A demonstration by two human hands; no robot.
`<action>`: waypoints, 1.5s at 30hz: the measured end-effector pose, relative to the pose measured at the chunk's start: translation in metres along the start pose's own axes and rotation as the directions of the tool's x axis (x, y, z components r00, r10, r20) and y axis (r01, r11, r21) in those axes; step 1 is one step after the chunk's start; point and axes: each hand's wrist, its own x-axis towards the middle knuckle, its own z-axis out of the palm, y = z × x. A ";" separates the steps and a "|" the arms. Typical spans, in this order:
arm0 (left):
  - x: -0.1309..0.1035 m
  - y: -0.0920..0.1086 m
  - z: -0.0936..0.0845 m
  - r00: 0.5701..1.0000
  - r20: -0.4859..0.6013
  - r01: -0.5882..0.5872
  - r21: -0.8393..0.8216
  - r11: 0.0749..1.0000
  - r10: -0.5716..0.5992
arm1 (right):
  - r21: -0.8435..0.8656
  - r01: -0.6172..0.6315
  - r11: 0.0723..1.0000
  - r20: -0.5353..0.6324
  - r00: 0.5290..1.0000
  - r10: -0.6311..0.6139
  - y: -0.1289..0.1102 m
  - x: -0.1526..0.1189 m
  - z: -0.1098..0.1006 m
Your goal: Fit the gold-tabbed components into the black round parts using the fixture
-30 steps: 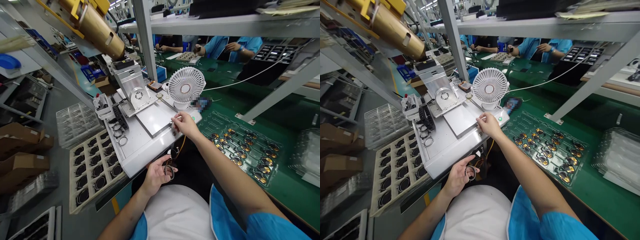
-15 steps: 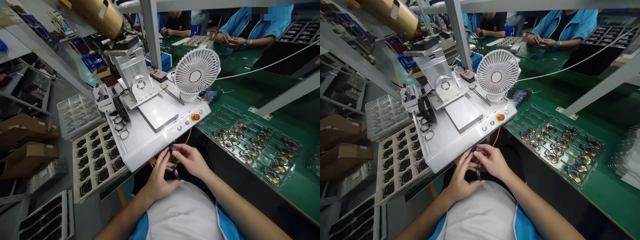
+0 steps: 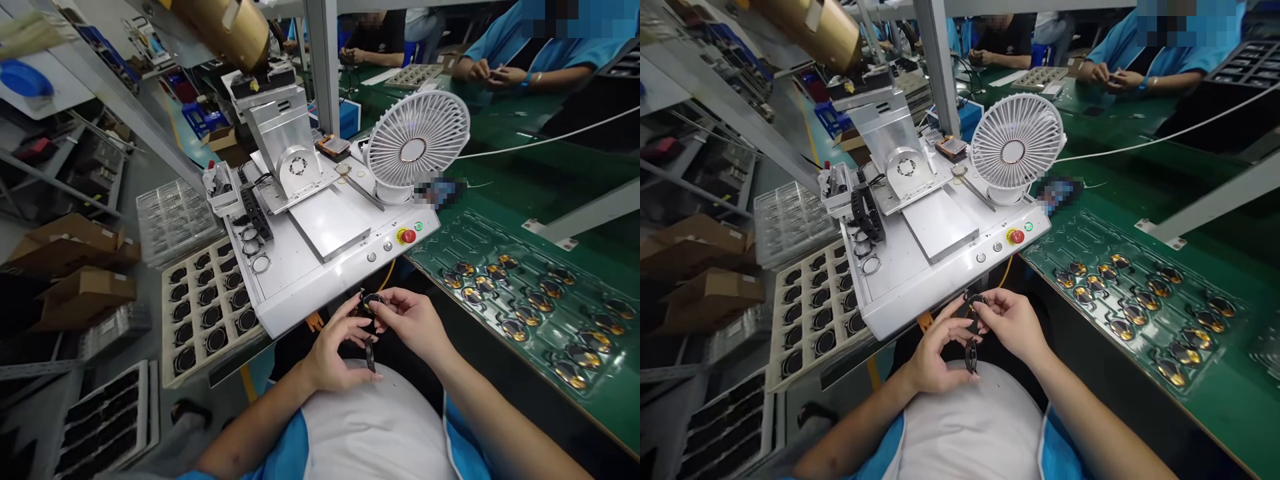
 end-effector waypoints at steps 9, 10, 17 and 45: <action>0.000 -0.004 -0.009 0.979 0.189 -0.151 0.421 0.895 0.076 | 0.117 -0.072 0.990 0.083 0.995 0.063 0.008 0.000 -0.007; 0.000 -0.005 -0.010 0.976 0.201 -0.159 0.420 0.893 0.079 | 0.138 -0.076 0.987 0.074 0.995 0.067 0.008 0.000 -0.007; 0.004 -0.013 -0.008 0.989 -0.082 -0.135 -0.110 0.985 0.126 | 0.222 -0.150 0.963 0.106 0.986 0.129 0.001 -0.004 -0.003; 0.001 -0.020 -0.014 0.976 -0.198 -0.159 -0.357 0.921 0.092 | 0.113 -0.178 0.977 0.099 0.981 0.168 -0.024 -0.025 0.049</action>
